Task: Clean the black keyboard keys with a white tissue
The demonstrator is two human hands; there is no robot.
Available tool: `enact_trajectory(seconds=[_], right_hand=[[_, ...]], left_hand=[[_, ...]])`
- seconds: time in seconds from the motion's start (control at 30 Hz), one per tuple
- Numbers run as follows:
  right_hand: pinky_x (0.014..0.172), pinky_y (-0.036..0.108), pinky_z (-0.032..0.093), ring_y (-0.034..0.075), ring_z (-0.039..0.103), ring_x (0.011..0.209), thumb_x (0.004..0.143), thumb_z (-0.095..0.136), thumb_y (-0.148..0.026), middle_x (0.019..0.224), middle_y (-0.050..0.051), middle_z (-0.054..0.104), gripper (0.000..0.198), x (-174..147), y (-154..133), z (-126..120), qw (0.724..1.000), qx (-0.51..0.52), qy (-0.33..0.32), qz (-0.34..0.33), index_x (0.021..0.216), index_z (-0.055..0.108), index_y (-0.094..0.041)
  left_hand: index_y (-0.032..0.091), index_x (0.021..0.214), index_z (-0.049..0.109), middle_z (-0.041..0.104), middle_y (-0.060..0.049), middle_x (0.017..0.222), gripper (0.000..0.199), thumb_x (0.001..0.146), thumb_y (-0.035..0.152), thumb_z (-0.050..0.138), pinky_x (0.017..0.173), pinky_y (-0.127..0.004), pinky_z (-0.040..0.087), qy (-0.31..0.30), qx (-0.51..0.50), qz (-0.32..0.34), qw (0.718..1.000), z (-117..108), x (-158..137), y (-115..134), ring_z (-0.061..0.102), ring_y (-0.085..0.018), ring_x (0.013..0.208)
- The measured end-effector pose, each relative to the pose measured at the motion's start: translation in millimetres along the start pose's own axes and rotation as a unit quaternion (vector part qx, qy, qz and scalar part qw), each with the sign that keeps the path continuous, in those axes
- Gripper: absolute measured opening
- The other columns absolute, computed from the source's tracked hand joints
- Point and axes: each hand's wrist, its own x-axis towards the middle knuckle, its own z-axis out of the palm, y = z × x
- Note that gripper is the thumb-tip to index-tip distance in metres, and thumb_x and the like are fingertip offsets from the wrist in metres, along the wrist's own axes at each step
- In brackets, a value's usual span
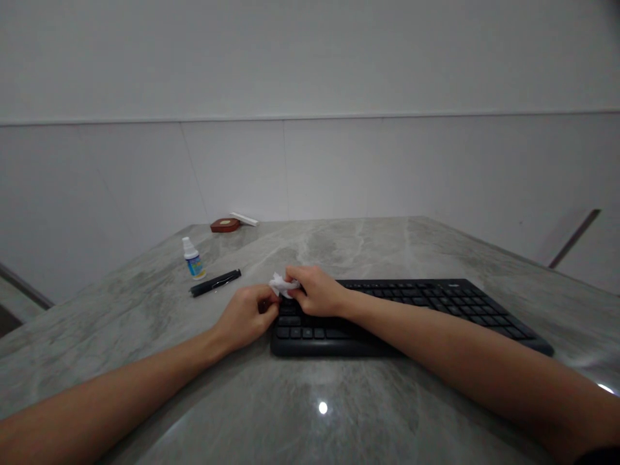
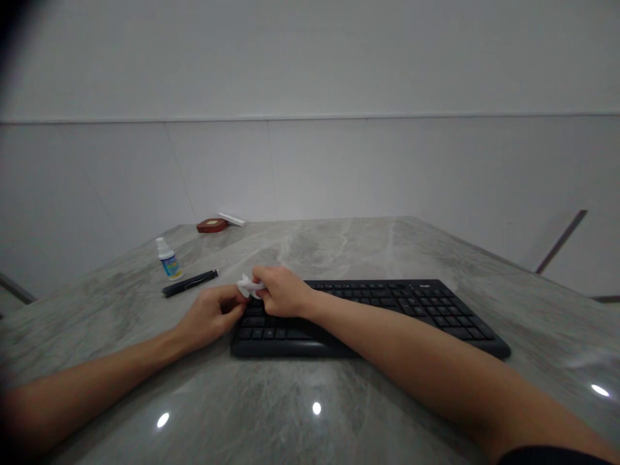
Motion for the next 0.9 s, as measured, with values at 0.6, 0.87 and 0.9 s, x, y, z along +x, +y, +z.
enact_trajectory(seconds=[0.6,0.87,0.9], right_hand=[[0.067,0.025,0.039,0.016,0.055,0.073,0.077,0.054,-0.005,0.080,0.003,0.062,0.017,-1.0,-0.9,-2.7,1.000,0.005,-0.021,-0.007,0.088,0.054,-0.018],[0.066,0.024,0.039,0.014,0.054,0.072,0.083,0.055,-0.011,0.082,0.003,0.061,0.012,-1.5,-0.5,-1.8,0.998,0.049,-0.028,-0.015,0.094,0.054,-0.017],[0.066,0.024,0.039,0.015,0.054,0.072,0.082,0.056,-0.011,0.082,0.003,0.061,0.014,-1.8,-0.7,-2.4,0.998,0.046,-0.030,-0.017,0.095,0.054,-0.017]], left_hand=[[0.016,0.067,0.062,0.059,0.001,0.061,0.015,0.076,0.020,0.051,0.055,-0.023,0.037,-0.011,-0.031,-0.007,0.999,0.7,0.4,-3.0,0.052,-0.013,0.057],[0.016,0.066,0.064,0.062,0.000,0.063,0.018,0.077,0.019,0.051,0.057,-0.023,0.039,-0.006,-0.021,-0.006,1.000,0.6,1.5,-1.9,0.054,-0.013,0.059],[0.016,0.066,0.064,0.062,0.000,0.063,0.018,0.077,0.019,0.051,0.057,-0.023,0.038,-0.007,-0.020,-0.005,1.000,0.7,1.3,-2.1,0.054,-0.013,0.059]])
